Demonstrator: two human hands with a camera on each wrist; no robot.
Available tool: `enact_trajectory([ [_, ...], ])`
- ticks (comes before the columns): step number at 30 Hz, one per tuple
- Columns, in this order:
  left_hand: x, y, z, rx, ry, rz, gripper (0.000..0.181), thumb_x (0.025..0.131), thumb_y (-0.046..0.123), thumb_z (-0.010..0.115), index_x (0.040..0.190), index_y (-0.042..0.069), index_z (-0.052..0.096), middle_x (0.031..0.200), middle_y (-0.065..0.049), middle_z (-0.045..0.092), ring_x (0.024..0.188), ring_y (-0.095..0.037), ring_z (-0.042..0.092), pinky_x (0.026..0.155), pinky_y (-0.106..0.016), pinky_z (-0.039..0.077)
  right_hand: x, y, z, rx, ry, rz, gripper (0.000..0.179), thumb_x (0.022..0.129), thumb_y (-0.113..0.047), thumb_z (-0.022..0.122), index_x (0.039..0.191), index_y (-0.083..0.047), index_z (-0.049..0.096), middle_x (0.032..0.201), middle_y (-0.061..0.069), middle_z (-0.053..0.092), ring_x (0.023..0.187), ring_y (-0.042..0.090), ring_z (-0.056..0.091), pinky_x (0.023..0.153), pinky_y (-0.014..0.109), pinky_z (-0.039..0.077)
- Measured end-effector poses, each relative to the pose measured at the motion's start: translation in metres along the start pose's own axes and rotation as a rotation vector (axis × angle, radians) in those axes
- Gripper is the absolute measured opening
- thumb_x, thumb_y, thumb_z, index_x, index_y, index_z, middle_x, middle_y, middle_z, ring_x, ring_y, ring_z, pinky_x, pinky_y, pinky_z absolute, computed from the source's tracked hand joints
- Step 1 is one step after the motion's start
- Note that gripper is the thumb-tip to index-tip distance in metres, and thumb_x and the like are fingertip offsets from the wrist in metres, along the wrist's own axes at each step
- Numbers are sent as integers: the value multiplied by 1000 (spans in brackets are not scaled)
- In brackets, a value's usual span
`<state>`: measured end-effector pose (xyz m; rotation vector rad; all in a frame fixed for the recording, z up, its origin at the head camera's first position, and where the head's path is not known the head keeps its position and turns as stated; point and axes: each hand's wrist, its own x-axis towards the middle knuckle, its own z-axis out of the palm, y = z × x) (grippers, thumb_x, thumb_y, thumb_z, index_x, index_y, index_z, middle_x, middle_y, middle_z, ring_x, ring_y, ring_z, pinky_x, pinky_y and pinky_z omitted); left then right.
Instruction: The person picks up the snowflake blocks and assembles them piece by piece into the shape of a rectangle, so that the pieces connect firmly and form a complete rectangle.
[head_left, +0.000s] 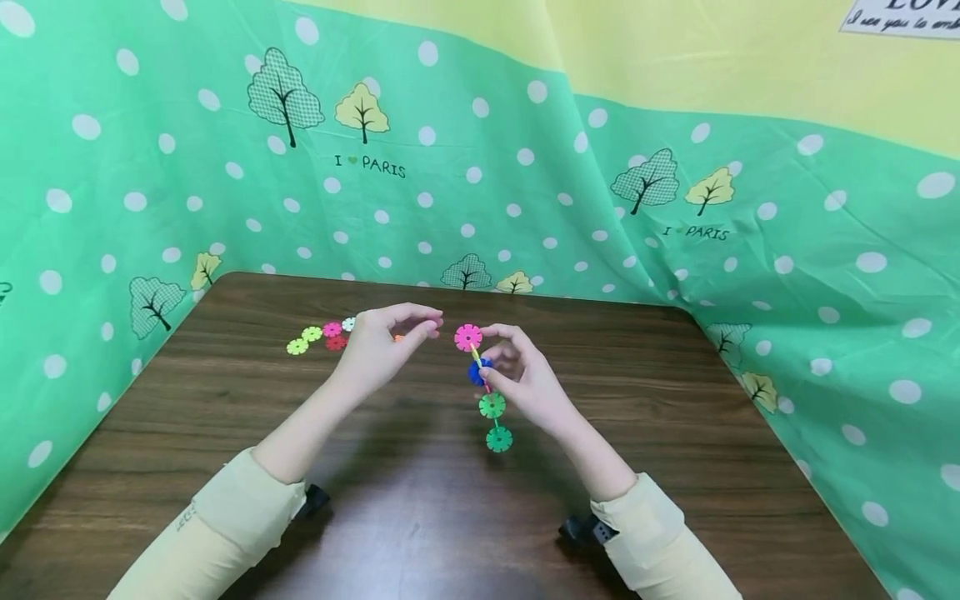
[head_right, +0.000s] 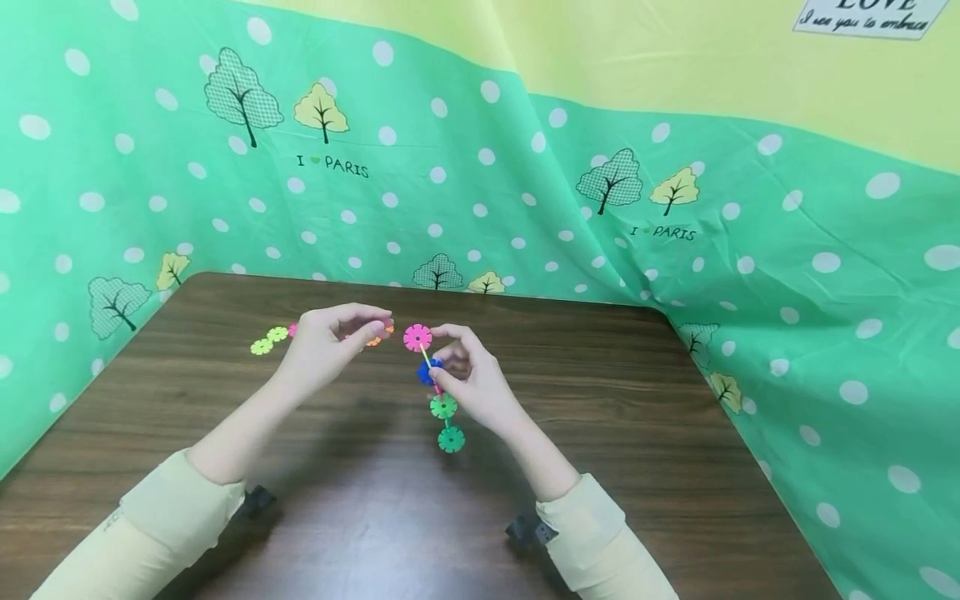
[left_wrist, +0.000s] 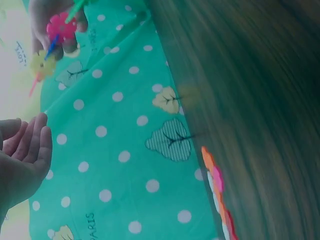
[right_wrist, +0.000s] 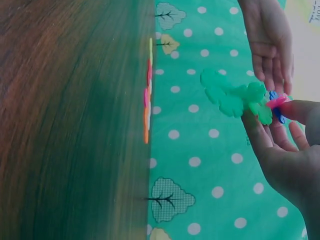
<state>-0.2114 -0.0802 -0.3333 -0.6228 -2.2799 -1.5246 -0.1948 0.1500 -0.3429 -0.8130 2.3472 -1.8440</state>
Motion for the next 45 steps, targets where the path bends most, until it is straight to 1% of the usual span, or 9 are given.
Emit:
enact_trajectory([
  [5, 1, -9, -14, 23, -26, -42, 16, 90, 19, 65, 105, 16, 70, 92, 0, 73, 81, -8, 68, 65, -25, 55, 2, 13, -6, 82, -8, -11, 64, 87, 11, 57, 141, -13, 32, 92, 21, 50, 81, 30, 63, 65, 45, 57],
  [10, 4, -21, -32, 138, -19, -57, 18, 90, 21, 65, 107, 18, 70, 97, 1, 72, 83, -10, 67, 66, -28, 54, 1, 15, -8, 131, -9, -8, 72, 87, 13, 55, 144, -21, 30, 91, 17, 42, 77, 22, 61, 68, 49, 56],
  [13, 7, -28, -44, 211, -21, -58, 20, 90, 18, 65, 109, 16, 69, 100, -1, 72, 82, -12, 66, 65, -28, 53, 0, 16, -9, 127, -6, -10, 70, 86, 14, 55, 143, -21, 32, 91, 17, 41, 76, 22, 61, 67, 48, 56],
  [18, 12, -43, -65, 291, -51, -103, 26, 88, 16, 67, 114, 12, 66, 101, -4, 71, 83, -15, 65, 67, -32, 52, -1, 17, -11, 130, -9, -15, 69, 84, 17, 55, 140, -16, 35, 91, 18, 40, 76, 20, 59, 65, 48, 56],
  [25, 17, -81, -99, 384, -153, -121, 32, 90, 16, 64, 121, 7, 61, 112, -15, 66, 108, -31, 59, 92, -50, 45, -2, 20, -12, 136, 13, -1, 69, 80, 20, 54, 136, -16, 36, 105, 21, 41, 77, 20, 58, 66, 48, 57],
  [30, 13, -111, -120, 422, -203, -182, 39, 91, 23, 64, 125, 5, 57, 120, -18, 62, 116, -34, 53, 95, -53, 41, -2, 22, -14, 169, 14, 12, 69, 80, 21, 53, 136, -12, 33, 112, 23, 43, 79, 18, 58, 69, 49, 56],
  [37, 3, -141, -137, 413, -260, -262, 42, 90, 17, 65, 126, -1, 54, 123, -23, 58, 118, -38, 50, 96, -55, 40, -2, 26, -18, 196, 4, 0, 70, 83, 20, 50, 140, -15, 30, 123, 28, 44, 79, 17, 58, 74, 59, 51],
  [40, 1, -151, -141, 404, -261, -300, 41, 87, 10, 67, 125, -2, 55, 121, -23, 59, 116, -38, 51, 95, -54, 41, -2, 27, -18, 167, 10, -11, 69, 84, 18, 52, 140, -17, 33, 122, 24, 46, 80, 19, 60, 73, 59, 52],
  [45, -1, -165, -145, 449, -303, -311, 44, 84, 6, 69, 123, -5, 53, 119, -25, 59, 110, -41, 54, 92, -54, 43, -2, 29, -18, 136, 39, -19, 65, 83, 17, 55, 137, -14, 39, 115, 15, 50, 81, 21, 62, 71, 54, 54],
])
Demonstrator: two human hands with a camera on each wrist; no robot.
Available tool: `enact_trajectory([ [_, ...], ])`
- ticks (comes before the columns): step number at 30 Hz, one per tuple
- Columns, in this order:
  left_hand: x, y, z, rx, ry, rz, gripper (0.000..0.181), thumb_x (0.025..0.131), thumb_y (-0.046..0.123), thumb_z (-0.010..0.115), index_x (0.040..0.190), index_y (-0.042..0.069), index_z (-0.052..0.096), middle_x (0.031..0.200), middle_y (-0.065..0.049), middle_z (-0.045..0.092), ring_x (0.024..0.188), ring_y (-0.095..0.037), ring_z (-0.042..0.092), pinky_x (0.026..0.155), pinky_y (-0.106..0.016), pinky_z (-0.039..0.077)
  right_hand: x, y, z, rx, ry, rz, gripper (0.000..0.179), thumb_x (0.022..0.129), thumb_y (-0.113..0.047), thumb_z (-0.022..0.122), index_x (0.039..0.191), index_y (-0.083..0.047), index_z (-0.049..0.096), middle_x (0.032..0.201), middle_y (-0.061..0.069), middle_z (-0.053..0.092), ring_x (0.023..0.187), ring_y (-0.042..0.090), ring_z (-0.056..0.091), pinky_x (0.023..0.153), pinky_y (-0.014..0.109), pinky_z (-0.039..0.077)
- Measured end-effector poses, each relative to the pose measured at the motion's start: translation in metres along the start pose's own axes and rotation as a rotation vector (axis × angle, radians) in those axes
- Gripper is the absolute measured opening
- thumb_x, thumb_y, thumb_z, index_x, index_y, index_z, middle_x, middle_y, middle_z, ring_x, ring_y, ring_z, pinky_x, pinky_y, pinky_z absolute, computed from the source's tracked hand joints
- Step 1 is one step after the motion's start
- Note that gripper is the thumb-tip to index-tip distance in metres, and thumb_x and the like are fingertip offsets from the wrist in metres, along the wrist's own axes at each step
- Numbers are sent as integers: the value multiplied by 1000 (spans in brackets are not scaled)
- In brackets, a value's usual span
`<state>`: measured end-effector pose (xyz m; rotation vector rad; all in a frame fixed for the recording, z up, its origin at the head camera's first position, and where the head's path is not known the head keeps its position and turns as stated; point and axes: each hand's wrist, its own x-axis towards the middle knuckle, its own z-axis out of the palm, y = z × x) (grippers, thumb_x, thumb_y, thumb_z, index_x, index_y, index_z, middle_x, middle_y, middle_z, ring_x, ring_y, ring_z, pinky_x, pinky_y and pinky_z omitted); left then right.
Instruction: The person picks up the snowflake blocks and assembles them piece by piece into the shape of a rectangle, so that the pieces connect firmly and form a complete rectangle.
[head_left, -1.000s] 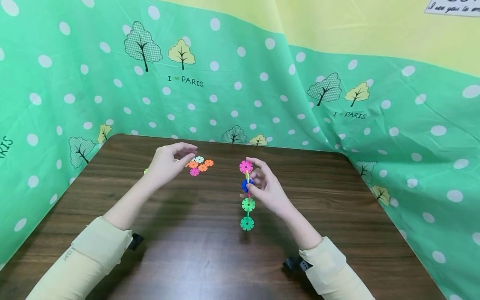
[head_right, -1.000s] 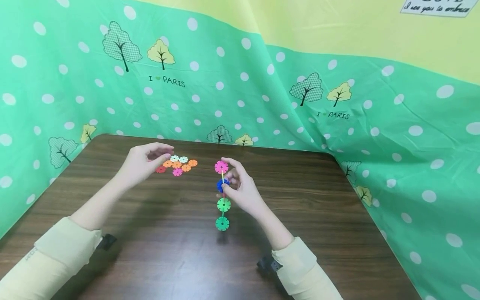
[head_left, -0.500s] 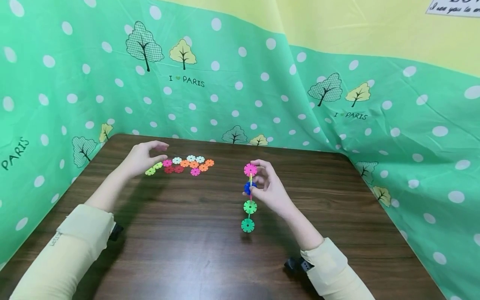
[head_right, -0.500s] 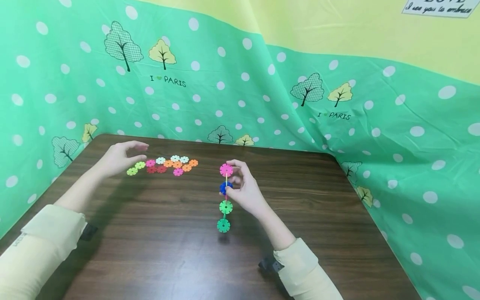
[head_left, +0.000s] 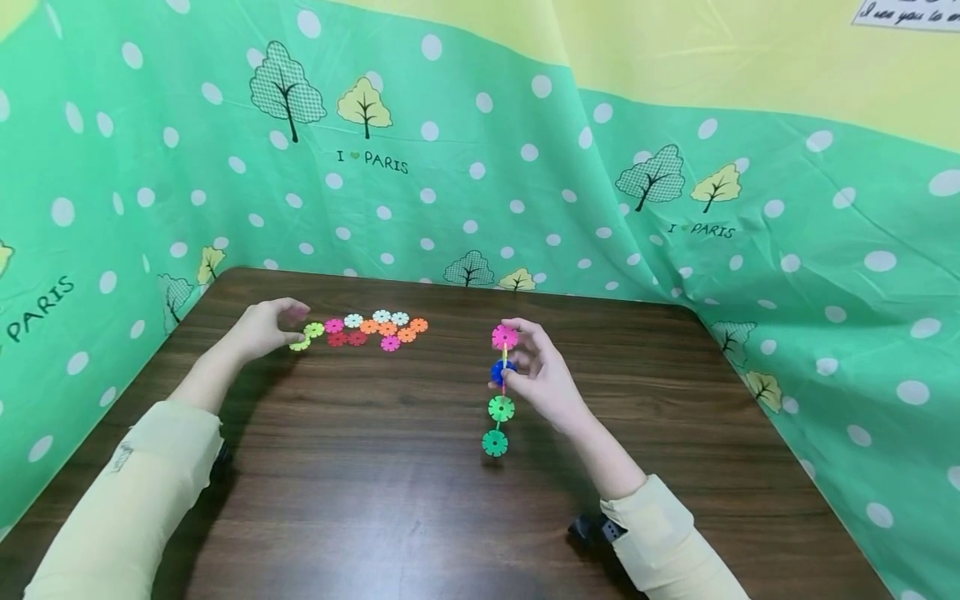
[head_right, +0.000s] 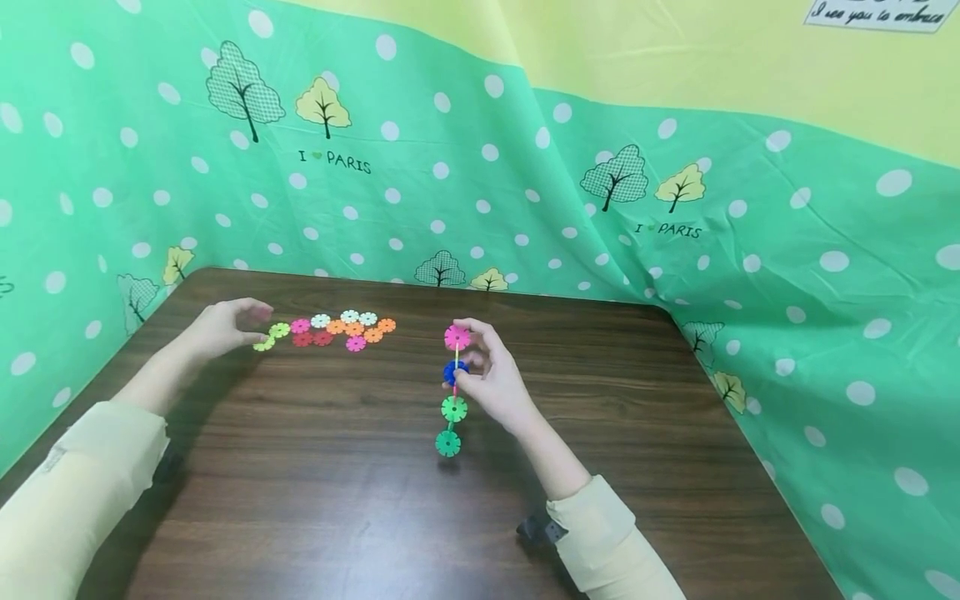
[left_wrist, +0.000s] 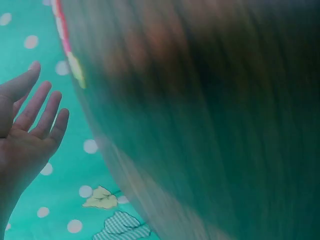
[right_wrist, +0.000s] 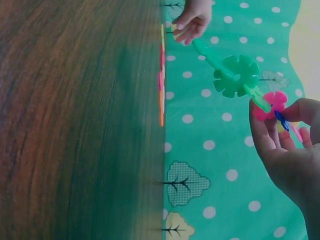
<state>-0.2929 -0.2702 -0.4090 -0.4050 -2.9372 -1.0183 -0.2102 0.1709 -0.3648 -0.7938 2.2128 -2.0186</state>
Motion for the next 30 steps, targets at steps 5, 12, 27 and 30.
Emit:
enact_trajectory([
  [5, 3, -11, 2, 33, -47, -6, 41, 82, 6, 71, 118, -6, 56, 114, -25, 61, 105, -41, 57, 91, -53, 45, 0, 0, -1, -2, 13, -11, 65, 80, 19, 59, 135, -10, 40, 115, 13, 54, 83, 21, 61, 71, 50, 55],
  [12, 4, -18, 6, 101, -65, 20, 28, 81, 7, 73, 105, -5, 63, 100, -21, 65, 97, -38, 60, 87, -51, 47, 0, 1, -2, 25, 19, 13, 64, 80, 20, 58, 134, -9, 40, 119, 25, 51, 85, 23, 61, 71, 47, 56],
  [27, 7, -14, 9, 153, -39, 3, 23, 76, 6, 77, 94, -3, 66, 89, -16, 65, 83, -30, 60, 79, -49, 48, 0, 0, -3, 127, 34, 92, 44, 93, 7, 42, 135, -6, 40, 113, 14, 54, 87, 24, 62, 79, 57, 52],
  [30, 7, -13, 9, 161, -22, -1, 19, 76, 5, 76, 91, -1, 65, 86, -15, 65, 81, -28, 59, 76, -47, 47, -1, -1, -2, 91, 56, 109, 39, 95, 2, 44, 134, -6, 42, 111, 13, 55, 86, 23, 64, 78, 50, 54],
])
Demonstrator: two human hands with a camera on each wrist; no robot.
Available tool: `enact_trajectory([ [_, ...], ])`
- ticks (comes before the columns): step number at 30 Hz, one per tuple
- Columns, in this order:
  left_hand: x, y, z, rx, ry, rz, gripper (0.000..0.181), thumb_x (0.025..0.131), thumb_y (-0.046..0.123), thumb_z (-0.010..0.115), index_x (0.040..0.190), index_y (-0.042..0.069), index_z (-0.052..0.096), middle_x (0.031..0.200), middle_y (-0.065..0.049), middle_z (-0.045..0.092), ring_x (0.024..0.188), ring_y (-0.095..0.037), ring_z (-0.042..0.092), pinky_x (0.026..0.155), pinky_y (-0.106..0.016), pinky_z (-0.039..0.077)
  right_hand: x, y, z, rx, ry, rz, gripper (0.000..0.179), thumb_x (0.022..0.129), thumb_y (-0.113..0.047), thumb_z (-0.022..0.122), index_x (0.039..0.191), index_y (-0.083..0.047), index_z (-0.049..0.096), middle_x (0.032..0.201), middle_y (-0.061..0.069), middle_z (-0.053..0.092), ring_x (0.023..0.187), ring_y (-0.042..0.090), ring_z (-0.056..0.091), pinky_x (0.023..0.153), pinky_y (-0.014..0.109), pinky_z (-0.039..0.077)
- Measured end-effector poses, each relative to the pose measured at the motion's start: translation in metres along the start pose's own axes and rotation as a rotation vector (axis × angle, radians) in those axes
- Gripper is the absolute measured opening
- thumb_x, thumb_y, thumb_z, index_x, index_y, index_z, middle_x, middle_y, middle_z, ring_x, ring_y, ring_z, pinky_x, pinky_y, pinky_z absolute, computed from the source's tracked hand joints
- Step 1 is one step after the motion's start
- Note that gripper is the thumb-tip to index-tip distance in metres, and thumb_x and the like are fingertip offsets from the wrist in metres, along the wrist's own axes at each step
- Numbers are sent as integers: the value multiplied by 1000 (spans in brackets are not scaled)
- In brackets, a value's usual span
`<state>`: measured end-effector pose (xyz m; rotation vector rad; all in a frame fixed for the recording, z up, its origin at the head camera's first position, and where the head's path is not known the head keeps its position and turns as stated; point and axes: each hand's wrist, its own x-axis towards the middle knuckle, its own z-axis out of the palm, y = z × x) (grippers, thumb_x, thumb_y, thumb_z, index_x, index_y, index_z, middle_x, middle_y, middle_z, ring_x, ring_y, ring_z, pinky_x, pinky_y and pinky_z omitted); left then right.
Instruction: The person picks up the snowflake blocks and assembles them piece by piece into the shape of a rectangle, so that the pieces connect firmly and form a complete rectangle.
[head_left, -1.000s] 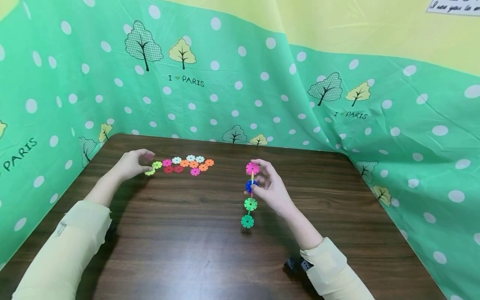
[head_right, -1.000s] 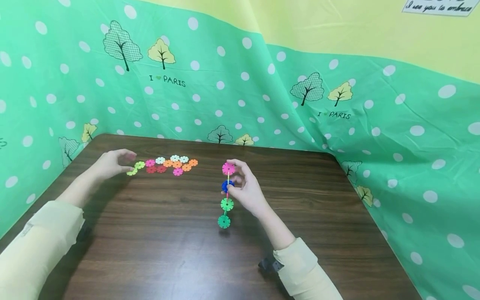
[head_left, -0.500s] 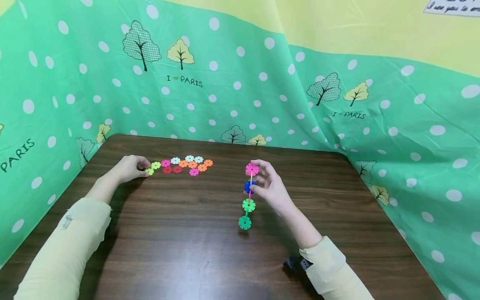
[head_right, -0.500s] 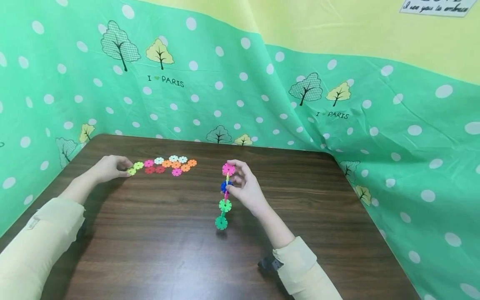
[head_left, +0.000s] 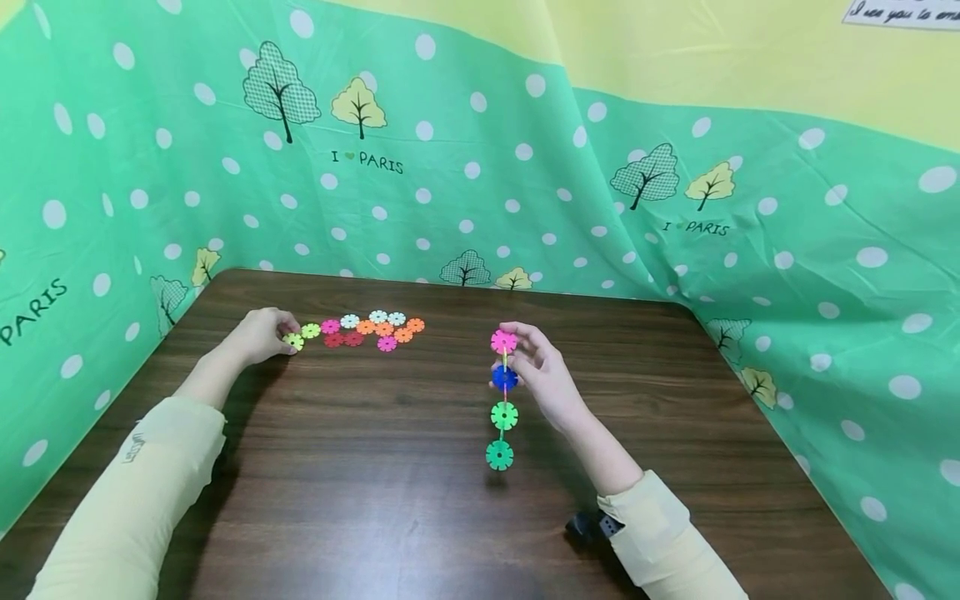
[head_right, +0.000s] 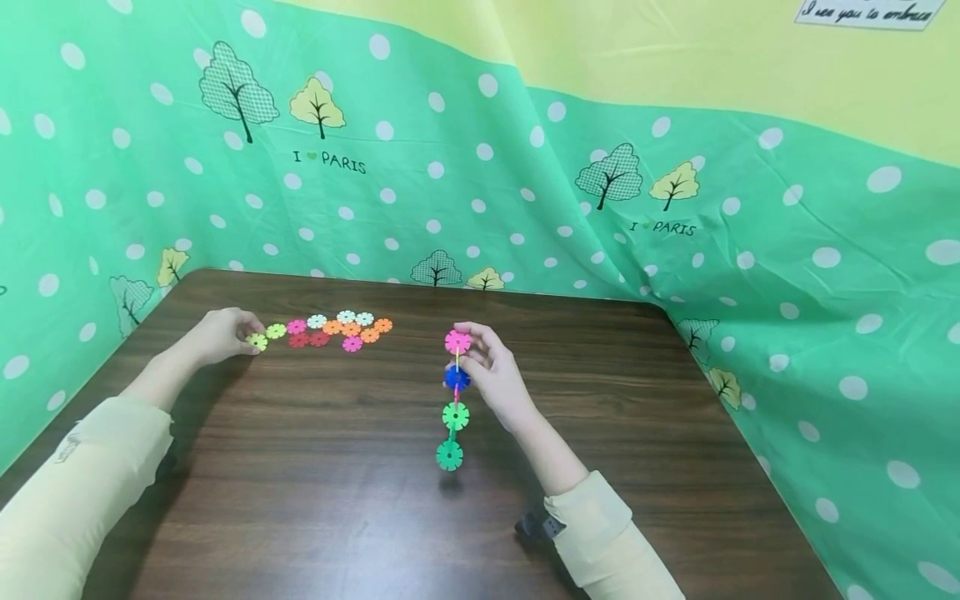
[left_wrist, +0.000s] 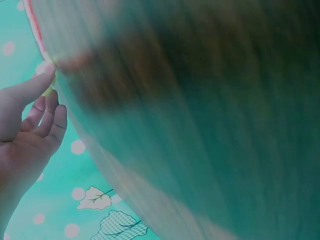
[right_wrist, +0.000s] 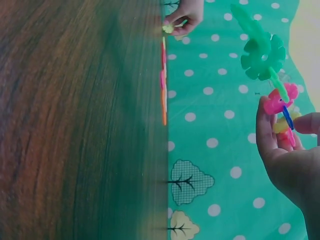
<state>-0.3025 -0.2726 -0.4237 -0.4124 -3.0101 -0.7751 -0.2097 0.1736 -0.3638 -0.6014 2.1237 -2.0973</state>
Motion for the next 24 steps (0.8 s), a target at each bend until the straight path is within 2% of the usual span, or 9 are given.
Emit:
enact_trajectory([
  [4, -2, 1, 0, -3, 7, -15, 14, 79, 3, 72, 91, 1, 64, 84, -14, 65, 82, -29, 59, 74, -47, 47, 0, 0, 1, -40, 27, 24, 36, 98, -6, 48, 133, -8, 44, 108, 11, 57, 84, 18, 65, 75, 38, 57],
  [8, -4, 2, -1, -10, 16, -30, 13, 81, 4, 70, 93, 1, 64, 86, -15, 65, 84, -30, 59, 75, -48, 46, 1, 1, 1, -44, 44, 25, 34, 98, -13, 51, 131, -7, 46, 103, 10, 58, 82, 17, 65, 73, 35, 57],
  [11, -6, 4, -1, -19, 41, -28, 12, 82, 4, 69, 92, 0, 64, 85, -15, 65, 83, -30, 59, 73, -47, 46, 1, 2, 1, -42, 53, 7, 33, 98, -14, 52, 129, -5, 48, 101, 8, 59, 83, 24, 66, 73, 33, 57],
  [13, -7, 6, -2, -21, 60, -17, 11, 82, 3, 69, 92, 0, 65, 83, -14, 65, 81, -29, 59, 72, -46, 47, 2, 3, 1, -30, 59, -5, 31, 97, -14, 53, 127, -4, 49, 101, 12, 60, 82, 25, 66, 73, 32, 57],
  [18, -9, 18, -7, -18, 116, 27, 10, 82, 3, 68, 90, -2, 66, 77, -11, 67, 75, -26, 62, 69, -44, 49, 3, 2, 1, 1, 70, -36, 29, 96, -10, 54, 123, -1, 50, 103, 24, 57, 79, 18, 67, 71, 35, 58],
  [21, -10, 29, -9, -28, 146, 39, 8, 83, 4, 67, 89, -2, 67, 77, -12, 68, 73, -26, 63, 66, -42, 50, 4, 1, 2, -7, 88, -51, 32, 95, -9, 55, 126, -2, 50, 102, 21, 60, 81, 20, 67, 71, 37, 58],
  [24, -11, 40, -12, -44, 180, 35, 7, 84, 5, 66, 88, -1, 68, 79, -13, 68, 73, -25, 63, 64, -40, 50, 5, -1, 3, -40, 124, -51, 33, 94, -12, 58, 126, -3, 51, 98, 10, 65, 82, 21, 66, 70, 33, 58],
])
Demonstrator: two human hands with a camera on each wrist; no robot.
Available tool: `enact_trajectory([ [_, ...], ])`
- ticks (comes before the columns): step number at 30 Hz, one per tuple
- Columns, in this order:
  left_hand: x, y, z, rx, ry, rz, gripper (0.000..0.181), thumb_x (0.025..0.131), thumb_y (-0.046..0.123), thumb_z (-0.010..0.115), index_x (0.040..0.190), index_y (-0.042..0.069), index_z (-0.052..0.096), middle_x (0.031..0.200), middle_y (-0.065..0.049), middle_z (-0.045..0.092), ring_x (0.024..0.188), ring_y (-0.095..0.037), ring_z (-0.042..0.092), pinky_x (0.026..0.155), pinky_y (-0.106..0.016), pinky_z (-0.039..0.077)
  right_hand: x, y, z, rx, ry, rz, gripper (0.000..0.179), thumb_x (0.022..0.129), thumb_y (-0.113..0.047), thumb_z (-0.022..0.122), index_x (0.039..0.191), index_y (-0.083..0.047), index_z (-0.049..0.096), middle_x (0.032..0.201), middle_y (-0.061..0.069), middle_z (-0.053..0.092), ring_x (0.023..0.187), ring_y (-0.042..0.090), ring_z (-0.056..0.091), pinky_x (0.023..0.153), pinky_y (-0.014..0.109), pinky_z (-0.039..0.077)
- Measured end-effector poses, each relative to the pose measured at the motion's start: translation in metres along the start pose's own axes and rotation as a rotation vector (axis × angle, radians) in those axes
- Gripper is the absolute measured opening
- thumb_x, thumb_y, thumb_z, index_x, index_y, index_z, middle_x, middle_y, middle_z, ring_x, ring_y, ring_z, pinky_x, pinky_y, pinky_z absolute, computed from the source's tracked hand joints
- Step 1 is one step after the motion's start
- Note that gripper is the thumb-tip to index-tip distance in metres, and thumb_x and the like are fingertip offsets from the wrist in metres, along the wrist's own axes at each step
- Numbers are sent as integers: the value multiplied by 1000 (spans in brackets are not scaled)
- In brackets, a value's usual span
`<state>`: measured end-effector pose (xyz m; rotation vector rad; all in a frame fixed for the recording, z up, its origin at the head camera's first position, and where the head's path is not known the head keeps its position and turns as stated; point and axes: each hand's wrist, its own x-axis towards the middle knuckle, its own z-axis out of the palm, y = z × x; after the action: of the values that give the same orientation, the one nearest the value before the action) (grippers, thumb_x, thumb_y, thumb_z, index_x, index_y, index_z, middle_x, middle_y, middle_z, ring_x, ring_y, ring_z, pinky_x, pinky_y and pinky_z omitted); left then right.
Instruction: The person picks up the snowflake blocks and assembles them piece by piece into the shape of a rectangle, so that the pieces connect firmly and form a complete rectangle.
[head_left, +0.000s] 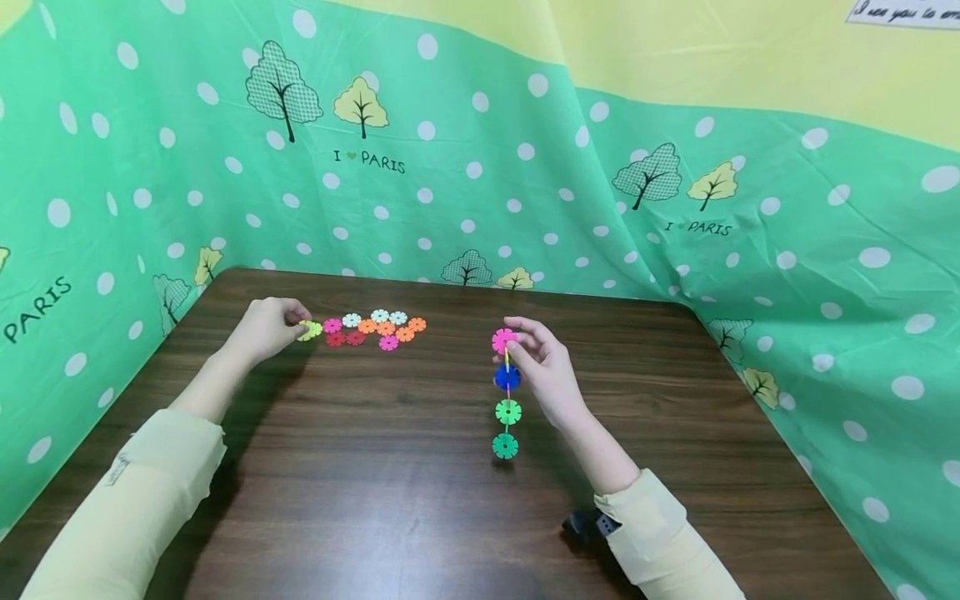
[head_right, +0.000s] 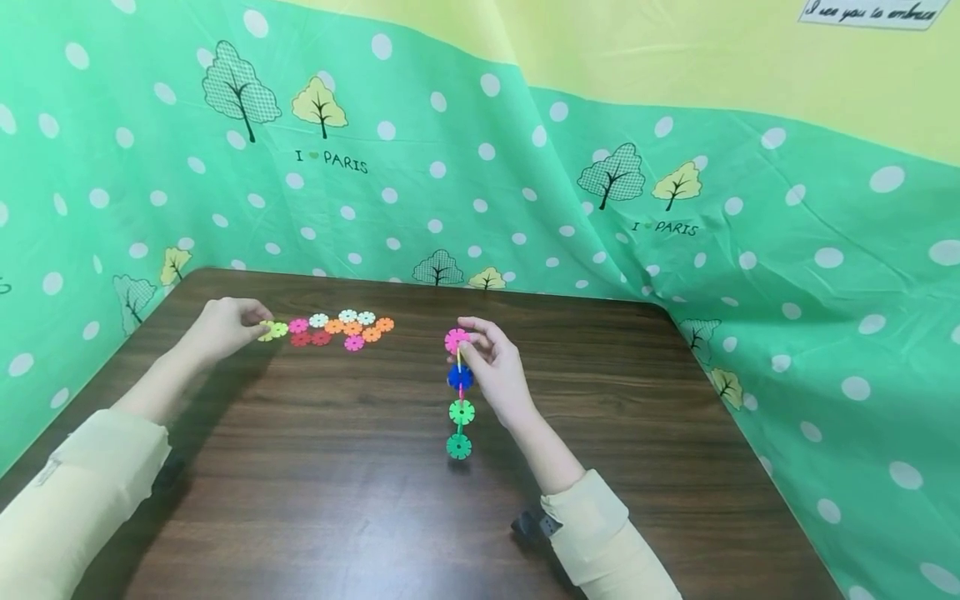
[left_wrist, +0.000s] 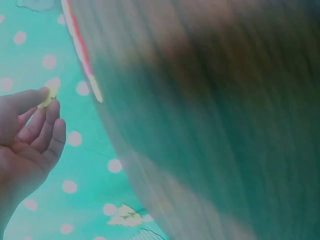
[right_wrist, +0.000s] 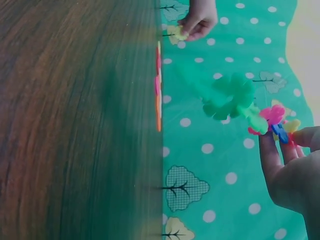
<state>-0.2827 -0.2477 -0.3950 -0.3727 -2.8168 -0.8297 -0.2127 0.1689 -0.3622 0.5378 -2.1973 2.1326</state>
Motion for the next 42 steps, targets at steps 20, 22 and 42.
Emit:
enact_trajectory([
  [20, -7, 87, -8, -184, 250, 54, 10, 86, 12, 69, 91, 4, 72, 80, -11, 72, 69, -20, 64, 58, -23, 47, 2, -2, 7, -136, 73, -80, 19, 89, -11, 65, 102, 3, 64, 87, 3, 68, 78, 12, 60, 70, 23, 53],
  [22, -8, 96, -8, -215, 259, 52, 10, 85, 13, 70, 91, 5, 72, 80, -10, 72, 68, -19, 64, 56, -20, 46, 1, -5, 9, -132, 68, -87, 18, 89, -8, 65, 102, 4, 64, 86, 3, 67, 76, 13, 59, 68, 23, 53],
  [42, -31, 160, 11, -663, 295, -1, 18, 83, 19, 74, 97, 8, 70, 83, -9, 72, 68, -20, 67, 59, -22, 54, -7, -34, 31, -162, 22, -218, 11, 85, 0, 66, 95, 6, 66, 91, 21, 70, 80, 30, 66, 71, 32, 56],
])
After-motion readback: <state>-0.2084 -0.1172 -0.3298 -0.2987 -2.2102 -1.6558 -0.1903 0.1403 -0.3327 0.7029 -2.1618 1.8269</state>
